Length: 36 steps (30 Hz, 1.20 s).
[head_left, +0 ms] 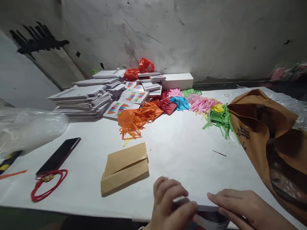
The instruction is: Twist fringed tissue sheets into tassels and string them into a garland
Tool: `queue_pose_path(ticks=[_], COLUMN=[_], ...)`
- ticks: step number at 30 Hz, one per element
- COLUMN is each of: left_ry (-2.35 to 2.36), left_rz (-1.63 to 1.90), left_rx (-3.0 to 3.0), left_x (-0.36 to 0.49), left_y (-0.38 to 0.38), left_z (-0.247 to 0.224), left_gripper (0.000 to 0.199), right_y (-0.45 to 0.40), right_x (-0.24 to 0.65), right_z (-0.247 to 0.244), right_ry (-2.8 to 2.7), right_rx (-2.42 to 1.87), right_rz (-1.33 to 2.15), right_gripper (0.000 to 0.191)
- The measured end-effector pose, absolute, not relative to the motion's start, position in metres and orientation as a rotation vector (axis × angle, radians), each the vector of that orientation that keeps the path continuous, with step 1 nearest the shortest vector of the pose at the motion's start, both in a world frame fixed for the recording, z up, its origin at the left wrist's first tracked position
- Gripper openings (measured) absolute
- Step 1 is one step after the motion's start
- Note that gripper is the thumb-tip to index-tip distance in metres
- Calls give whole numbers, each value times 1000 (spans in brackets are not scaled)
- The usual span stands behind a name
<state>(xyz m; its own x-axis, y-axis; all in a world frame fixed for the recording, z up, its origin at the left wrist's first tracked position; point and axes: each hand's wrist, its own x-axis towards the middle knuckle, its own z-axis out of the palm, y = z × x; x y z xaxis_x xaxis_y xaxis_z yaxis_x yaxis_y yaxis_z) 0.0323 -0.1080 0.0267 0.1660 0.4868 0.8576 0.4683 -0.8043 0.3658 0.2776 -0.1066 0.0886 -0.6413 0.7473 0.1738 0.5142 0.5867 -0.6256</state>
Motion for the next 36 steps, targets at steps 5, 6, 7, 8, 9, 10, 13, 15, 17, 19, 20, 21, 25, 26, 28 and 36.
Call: queue_pose_path(ticks=[5, 6, 7, 8, 9, 10, 13, 15, 17, 19, 20, 21, 25, 26, 28, 36], left_ry=[1038, 1021, 1002, 985, 973, 971, 989, 999, 990, 965, 954, 946, 875, 848, 818, 811], left_rz=[1521, 1421, 1343, 1304, 1309, 1341, 1443, 1427, 1383, 1291, 1246, 1204, 1150, 1139, 1129, 856], left_rx=[2716, 2757, 2786, 2794, 2785, 2761, 2682, 2682, 2721, 2773, 2792, 2807, 2825, 2822, 2816, 2898], left_x=[48, 48, 48, 47, 46, 45, 44, 45, 46, 49, 50, 51, 51, 50, 46, 8], left_y=[-117, -117, -116, -114, -112, -110, -106, -107, -109, -111, -111, -111, -110, -109, -109, -105], left_z=[45, 48, 51, 53, 54, 54, 51, 50, 51, 55, 57, 59, 61, 62, 65, 78], left_gripper=[23, 24, 25, 27, 29, 32, 35, 35, 35, 33, 32, 31, 25, 22, 18, 21], right_y=[-113, -114, -116, -119, -121, -125, -133, -135, -135, -134, -134, -134, -140, -142, -144, -141], right_x=[266, 267, 269, 273, 278, 284, 297, 300, 299, 296, 295, 294, 291, 290, 285, 267], right_z=[103, 103, 102, 99, 95, 89, 69, 61, 59, 64, 67, 71, 78, 77, 74, 53], right_ry=[-2456, -2462, -2460, -2445, -2413, -2365, -2172, -2090, -2077, -2104, -2124, -2142, -2230, -2229, -2179, -1995], right_rx=[-1203, -1213, -1222, -1231, -1248, -1272, -1378, -1401, -1357, -1283, -1256, -1244, -1246, -1240, -1191, -1014], right_rz=[878, 907, 925, 938, 949, 964, 1031, 1065, 1063, 1037, 1020, 990, 803, 738, 608, 424], right_gripper=[28, 29, 30, 30, 31, 33, 35, 33, 33, 32, 32, 33, 38, 40, 41, 34])
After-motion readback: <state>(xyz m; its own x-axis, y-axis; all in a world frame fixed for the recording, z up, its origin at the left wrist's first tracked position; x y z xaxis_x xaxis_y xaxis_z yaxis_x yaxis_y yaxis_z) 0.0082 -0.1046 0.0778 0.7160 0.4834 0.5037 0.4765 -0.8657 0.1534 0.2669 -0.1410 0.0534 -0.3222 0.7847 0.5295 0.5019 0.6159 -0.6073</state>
